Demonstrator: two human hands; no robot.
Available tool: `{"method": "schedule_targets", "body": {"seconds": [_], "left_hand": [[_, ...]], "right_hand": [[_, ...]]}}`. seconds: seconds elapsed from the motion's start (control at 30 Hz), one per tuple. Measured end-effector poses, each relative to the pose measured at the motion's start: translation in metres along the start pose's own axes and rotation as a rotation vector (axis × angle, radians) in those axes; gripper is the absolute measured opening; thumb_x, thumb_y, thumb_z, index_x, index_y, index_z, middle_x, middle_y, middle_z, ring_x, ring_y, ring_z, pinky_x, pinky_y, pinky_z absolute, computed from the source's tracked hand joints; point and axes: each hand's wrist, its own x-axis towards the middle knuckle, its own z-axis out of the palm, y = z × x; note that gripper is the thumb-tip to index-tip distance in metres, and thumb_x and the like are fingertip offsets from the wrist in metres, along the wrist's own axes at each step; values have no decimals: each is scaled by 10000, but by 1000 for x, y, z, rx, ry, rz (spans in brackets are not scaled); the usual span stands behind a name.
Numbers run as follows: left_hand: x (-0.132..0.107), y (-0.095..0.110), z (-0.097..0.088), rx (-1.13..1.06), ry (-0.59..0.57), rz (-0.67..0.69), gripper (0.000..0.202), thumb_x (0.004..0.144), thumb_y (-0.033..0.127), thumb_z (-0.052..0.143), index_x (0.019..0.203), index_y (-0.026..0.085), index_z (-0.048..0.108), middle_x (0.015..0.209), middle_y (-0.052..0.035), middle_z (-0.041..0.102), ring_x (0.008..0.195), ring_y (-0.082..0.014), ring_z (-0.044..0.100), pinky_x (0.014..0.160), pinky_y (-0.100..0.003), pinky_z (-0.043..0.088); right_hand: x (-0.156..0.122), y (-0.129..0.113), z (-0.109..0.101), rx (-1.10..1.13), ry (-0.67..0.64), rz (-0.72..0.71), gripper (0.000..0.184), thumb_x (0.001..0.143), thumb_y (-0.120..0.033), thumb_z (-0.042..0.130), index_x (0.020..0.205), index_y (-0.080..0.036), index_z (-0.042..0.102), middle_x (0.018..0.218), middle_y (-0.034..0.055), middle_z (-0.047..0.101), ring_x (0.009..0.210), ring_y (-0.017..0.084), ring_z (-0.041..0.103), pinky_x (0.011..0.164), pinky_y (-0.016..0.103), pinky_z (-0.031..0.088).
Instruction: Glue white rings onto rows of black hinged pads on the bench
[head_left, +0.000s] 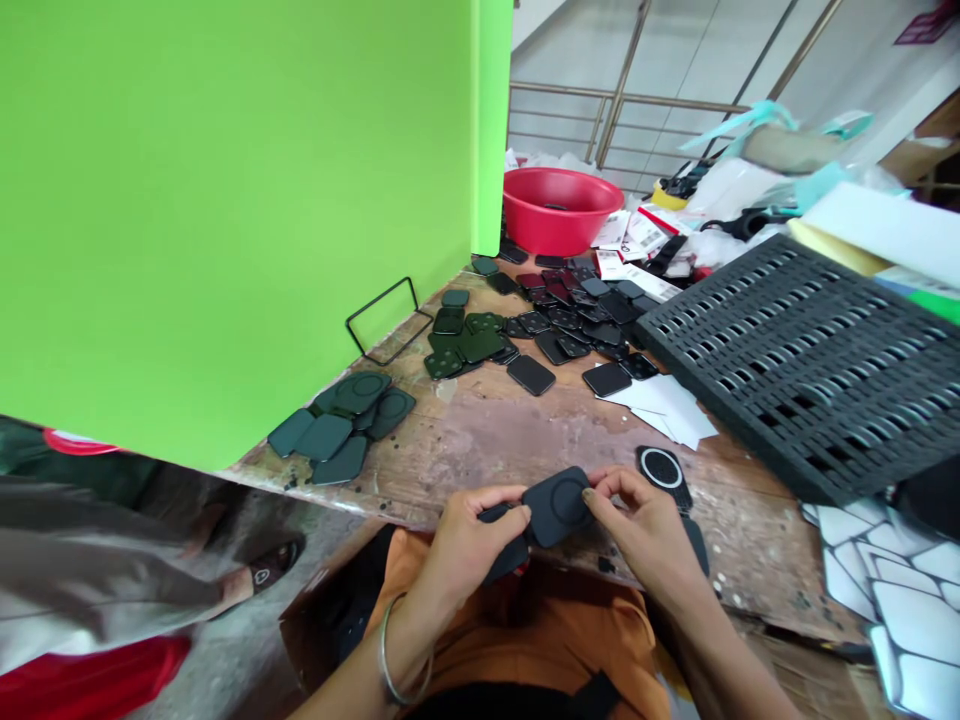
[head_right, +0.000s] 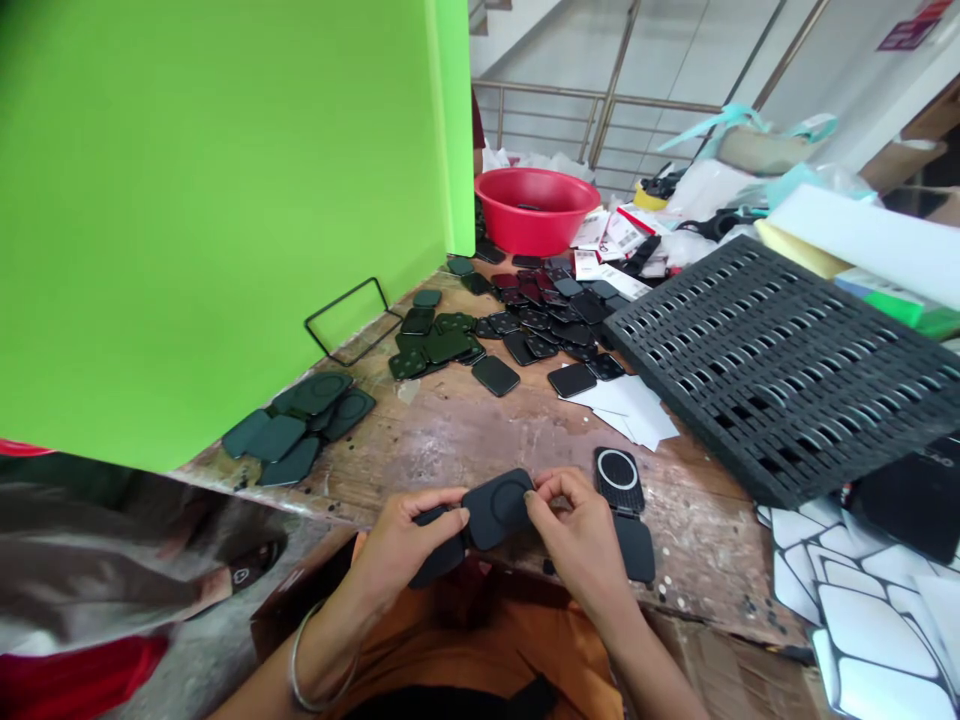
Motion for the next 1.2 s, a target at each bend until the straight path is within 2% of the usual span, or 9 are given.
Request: {"method": "schedule_targets", "body": {"seconds": [0.3,0.43,0.53,0.67,0.77,0.87,0.93,1.1,1.2], "left_hand": [[0,-6,-3,49,-10,111,303,772,321,627,1029,203,737,785,-5,705,641,-137,583,594,-217,468],[-2,-6,-10,-1,-30,116,296,788,315,611,1030,201,737,826,-8,702,707,-154,596,639,-226,473],[-9,-1,-12,18,-73,172,295,819,298,575,1051,204,730,839,-3,703,749,-159,607,680,-225,466],[-12,2,-23,116,-49,225,278,828,300,571,1034,206,733,869,-4,717,814,-177,630,749,-239,471],[-4,9,-57,225,167,242,301,818,374,592,1032,206,722,909,-17,726,845,-199,647,767,-260,488],[8,25,-110,418,617,320,386,807,444,597,1109,215,671,1036,-47,711,930,-221,651,823,-291,487],[12,37,-145,587,783,325,435,821,446,569,1204,243,608,1023,-58,710,957,-235,652,806,-307,488],[15,50,-193,937,887,114,406,827,492,521,1104,233,666,917,-57,715,834,-268,657,701,-322,483],[21,44,-198,1100,959,199,390,835,466,513,1102,217,652,949,-44,705,929,-293,646,778,-380,507]], "right_hand": [[-3,-7,2,-416,25,-21,235,813,-441,560,772,-211,532,707,24,595,571,159,524,580,300,397],[0,-16,13,-100,-16,65,475,734,-498,657,1074,-214,486,805,23,635,525,152,559,511,283,429],[3,-26,26,133,-197,152,393,763,-579,599,915,-218,575,636,-24,589,431,133,513,402,252,382],[7,-30,42,189,-119,290,459,809,-650,485,701,-209,555,443,-45,487,334,120,451,330,232,307],[12,-23,44,290,-90,317,508,794,-688,473,719,-192,553,459,-20,541,336,110,465,331,212,296],[11,-15,35,315,-119,266,512,762,-689,524,744,-180,567,510,-7,577,366,104,487,351,204,314],[6,-12,27,265,-136,212,483,767,-664,550,734,-183,568,526,-15,576,391,102,497,379,206,339],[-10,-6,9,159,-99,150,424,811,-610,545,722,-195,543,573,-16,578,450,106,504,431,214,360],[-12,-2,-9,111,-53,132,378,821,-574,550,795,-197,562,599,-13,586,490,122,524,474,231,393]]}}
